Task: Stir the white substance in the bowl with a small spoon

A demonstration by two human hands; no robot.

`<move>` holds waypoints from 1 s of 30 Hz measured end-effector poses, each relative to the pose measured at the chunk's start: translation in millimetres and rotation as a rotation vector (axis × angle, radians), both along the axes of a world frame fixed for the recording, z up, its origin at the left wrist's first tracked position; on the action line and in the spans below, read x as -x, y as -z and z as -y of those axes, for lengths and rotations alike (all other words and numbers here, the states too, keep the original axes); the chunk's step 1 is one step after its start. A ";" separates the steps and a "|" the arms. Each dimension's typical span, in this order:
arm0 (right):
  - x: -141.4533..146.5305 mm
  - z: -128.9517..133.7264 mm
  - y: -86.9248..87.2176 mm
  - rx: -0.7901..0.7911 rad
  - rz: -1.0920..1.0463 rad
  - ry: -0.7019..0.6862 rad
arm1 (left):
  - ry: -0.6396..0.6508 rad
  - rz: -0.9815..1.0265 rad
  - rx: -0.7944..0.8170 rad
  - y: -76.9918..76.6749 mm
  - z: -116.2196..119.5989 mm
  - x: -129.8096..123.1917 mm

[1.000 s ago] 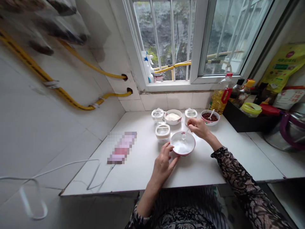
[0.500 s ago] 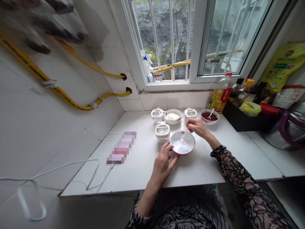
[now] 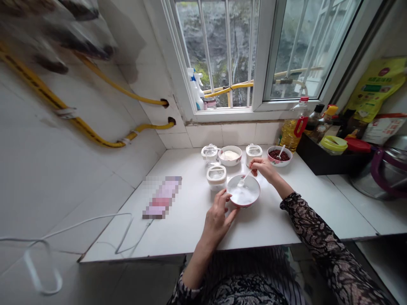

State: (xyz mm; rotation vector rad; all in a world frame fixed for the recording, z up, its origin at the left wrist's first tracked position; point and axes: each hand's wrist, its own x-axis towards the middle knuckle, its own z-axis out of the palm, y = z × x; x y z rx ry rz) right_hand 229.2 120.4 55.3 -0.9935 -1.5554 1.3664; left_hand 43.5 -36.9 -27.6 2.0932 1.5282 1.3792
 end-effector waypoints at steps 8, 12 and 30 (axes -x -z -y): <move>8.3 4.0 8.2 -0.012 -0.121 0.020 | -0.009 0.005 0.016 1.9 -0.8 -0.7; 23.4 20.3 10.9 -0.317 -0.079 0.059 | -0.018 0.007 0.014 3.7 -1.7 -1.0; -1.9 15.7 -6.0 -0.543 0.317 0.090 | 0.004 0.003 0.014 0.0 -0.2 1.1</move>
